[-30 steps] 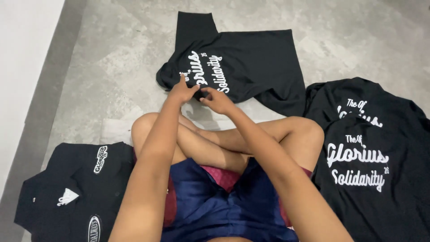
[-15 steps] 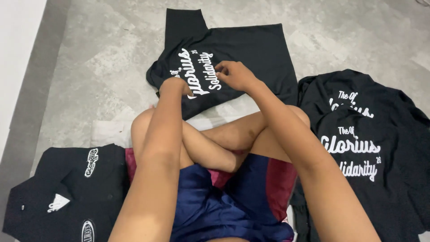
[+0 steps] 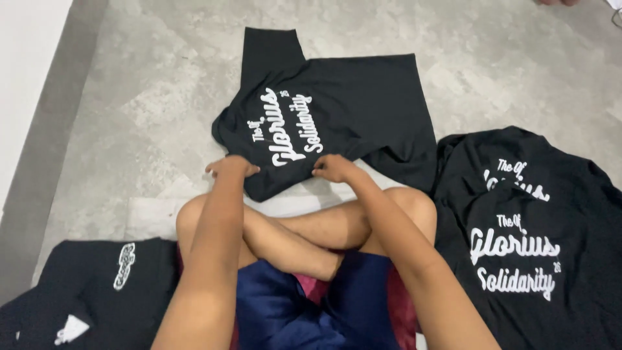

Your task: Folding a black shirt into a neat rectangle while sitting on the floor.

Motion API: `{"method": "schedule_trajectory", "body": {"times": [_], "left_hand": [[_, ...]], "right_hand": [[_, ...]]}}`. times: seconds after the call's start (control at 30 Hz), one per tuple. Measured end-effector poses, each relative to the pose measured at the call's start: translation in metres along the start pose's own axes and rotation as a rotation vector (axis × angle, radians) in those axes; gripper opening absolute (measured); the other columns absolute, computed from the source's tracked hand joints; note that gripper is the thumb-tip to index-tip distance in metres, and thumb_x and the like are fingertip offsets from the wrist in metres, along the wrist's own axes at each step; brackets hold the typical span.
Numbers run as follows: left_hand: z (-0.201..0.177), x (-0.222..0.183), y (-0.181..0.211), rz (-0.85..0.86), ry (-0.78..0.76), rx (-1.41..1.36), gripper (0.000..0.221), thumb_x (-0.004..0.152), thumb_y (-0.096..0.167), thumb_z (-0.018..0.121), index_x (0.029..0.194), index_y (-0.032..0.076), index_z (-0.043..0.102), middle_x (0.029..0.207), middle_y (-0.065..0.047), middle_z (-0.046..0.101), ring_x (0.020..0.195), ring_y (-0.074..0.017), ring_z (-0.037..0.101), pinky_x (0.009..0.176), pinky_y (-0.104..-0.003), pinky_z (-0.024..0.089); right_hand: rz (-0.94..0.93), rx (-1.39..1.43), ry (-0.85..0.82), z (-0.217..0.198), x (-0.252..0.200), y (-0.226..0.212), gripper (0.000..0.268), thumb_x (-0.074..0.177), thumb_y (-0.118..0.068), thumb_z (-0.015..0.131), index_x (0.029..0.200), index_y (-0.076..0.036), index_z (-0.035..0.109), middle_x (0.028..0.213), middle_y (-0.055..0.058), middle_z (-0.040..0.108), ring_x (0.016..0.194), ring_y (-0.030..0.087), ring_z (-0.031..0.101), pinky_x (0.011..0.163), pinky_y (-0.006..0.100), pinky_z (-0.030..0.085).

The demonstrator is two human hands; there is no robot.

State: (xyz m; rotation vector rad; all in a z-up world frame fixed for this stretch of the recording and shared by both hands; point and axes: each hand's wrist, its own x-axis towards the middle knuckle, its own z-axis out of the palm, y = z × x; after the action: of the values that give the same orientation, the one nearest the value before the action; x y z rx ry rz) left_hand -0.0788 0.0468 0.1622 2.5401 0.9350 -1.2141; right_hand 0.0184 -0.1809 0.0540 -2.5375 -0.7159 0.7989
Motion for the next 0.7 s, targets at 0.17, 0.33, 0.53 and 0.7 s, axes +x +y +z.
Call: {"method": "schedule_trajectory", "body": {"times": [0.17,0.33,0.53,0.7], "left_hand": [[0.033,0.084,0.013,0.039,-0.022,-0.013,0.062,0.086,0.049,0.04,0.129,0.005,0.05,0.137,-0.012,0.046,0.127,-0.0349,0.04,0.103,-0.057,0.017],[0.047,0.133,0.018,0.156,0.15,-0.425,0.058,0.084,0.046,0.047,0.121,0.002,0.056,0.123,-0.018,0.056,0.113,-0.0383,0.053,0.092,-0.059,0.035],[0.042,0.132,0.017,0.328,0.178,-1.131,0.084,0.077,0.04,0.069,0.137,0.001,0.026,0.134,-0.02,0.041,0.122,-0.0308,0.044,0.096,-0.044,0.043],[0.05,0.14,0.021,0.257,0.133,-1.404,0.085,0.073,0.039,0.075,0.131,0.001,0.026,0.125,-0.023,0.045,0.114,-0.034,0.049,0.084,-0.046,0.051]], "right_hand": [[0.035,0.027,0.006,0.028,0.024,-0.008,0.036,0.079,-0.041,0.059,0.105,-0.017,0.067,0.1,0.013,0.068,0.101,0.031,0.062,0.086,0.04,0.049],[0.038,0.218,0.072,0.064,0.031,-0.022,0.037,0.075,-0.035,0.064,0.104,-0.011,0.068,0.091,0.015,0.069,0.093,0.032,0.065,0.081,0.042,0.051],[-0.012,0.107,0.262,0.033,-0.026,-0.078,0.054,0.076,-0.03,0.069,0.123,-0.012,0.051,0.086,0.01,0.067,0.083,0.026,0.066,0.073,0.037,0.052],[-0.069,0.034,0.432,0.043,-0.014,-0.064,0.046,0.077,-0.039,0.067,0.116,-0.018,0.056,0.072,0.005,0.063,0.073,0.023,0.064,0.067,0.035,0.049]]}}
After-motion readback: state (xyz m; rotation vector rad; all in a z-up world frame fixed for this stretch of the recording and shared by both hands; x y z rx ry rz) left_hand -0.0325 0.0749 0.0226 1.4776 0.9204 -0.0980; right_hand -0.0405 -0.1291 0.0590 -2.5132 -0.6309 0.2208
